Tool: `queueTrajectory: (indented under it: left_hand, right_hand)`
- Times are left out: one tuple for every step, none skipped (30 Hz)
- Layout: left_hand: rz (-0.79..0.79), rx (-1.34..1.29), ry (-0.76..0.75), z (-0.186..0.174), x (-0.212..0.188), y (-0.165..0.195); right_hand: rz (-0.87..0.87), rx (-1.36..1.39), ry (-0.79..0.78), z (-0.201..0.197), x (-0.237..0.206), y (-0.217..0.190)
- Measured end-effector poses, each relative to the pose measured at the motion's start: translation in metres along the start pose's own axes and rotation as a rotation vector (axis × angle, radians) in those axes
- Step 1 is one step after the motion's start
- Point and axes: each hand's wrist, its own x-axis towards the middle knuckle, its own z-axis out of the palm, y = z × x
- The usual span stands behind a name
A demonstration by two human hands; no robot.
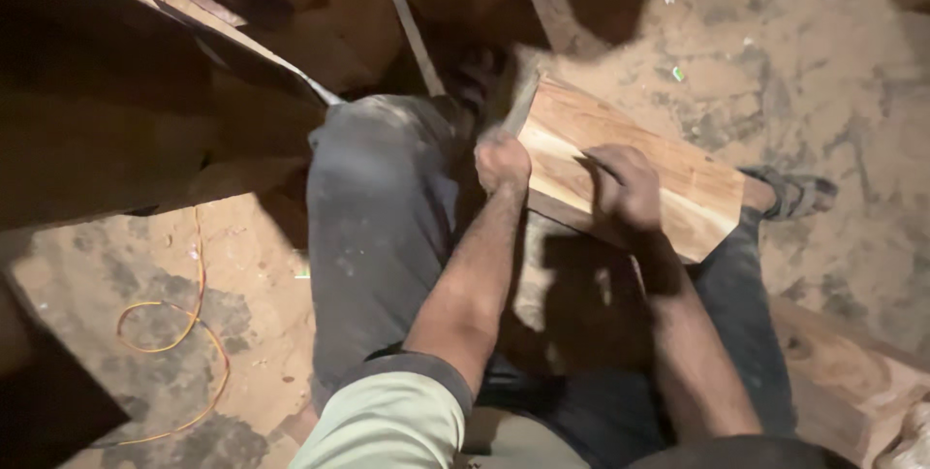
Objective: The person sits on the floor and smooths the edges of a small octagonal wooden piece using a sanding block. They rotate the piece to work on different sides and then flip it over to sand the other face.
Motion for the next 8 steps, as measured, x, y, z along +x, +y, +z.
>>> queueTrajectory:
  left_hand:
    - [0.006, -0.002, 0.017, 0.003, -0.001, 0.001]
    - [0.007, -0.007, 0.038, 0.004, -0.002, 0.001]
    - [0.007, -0.014, 0.063, 0.004, -0.002, 0.004]
    - [-0.022, 0.007, 0.048, 0.003, -0.001, 0.006]
    - [-0.048, 0.032, 0.032, 0.002, 0.000, 0.008]
    - [-0.075, 0.060, 0.015, 0.001, 0.001, 0.010]
    - [-0.096, 0.077, 0.001, -0.001, 0.000, 0.013]
    - [-0.105, 0.072, 0.001, 0.003, -0.003, 0.024]
  right_hand:
    - [-0.017, -0.002, -0.046, 0.002, 0.018, 0.000]
    - [-0.038, -0.001, -0.096, 0.005, 0.033, 0.000]
    - [-0.053, -0.028, -0.142, 0.009, 0.045, -0.001]
    - [-0.068, -0.053, -0.185, 0.015, 0.056, -0.003]
    - [-0.080, -0.076, -0.225, 0.020, 0.065, -0.003]
    - [-0.121, -0.126, -0.281, 0.025, 0.070, -0.003]
    - [-0.161, -0.177, -0.338, 0.029, 0.073, -0.001]
    - [-0.200, -0.231, -0.392, 0.032, 0.076, 0.001]
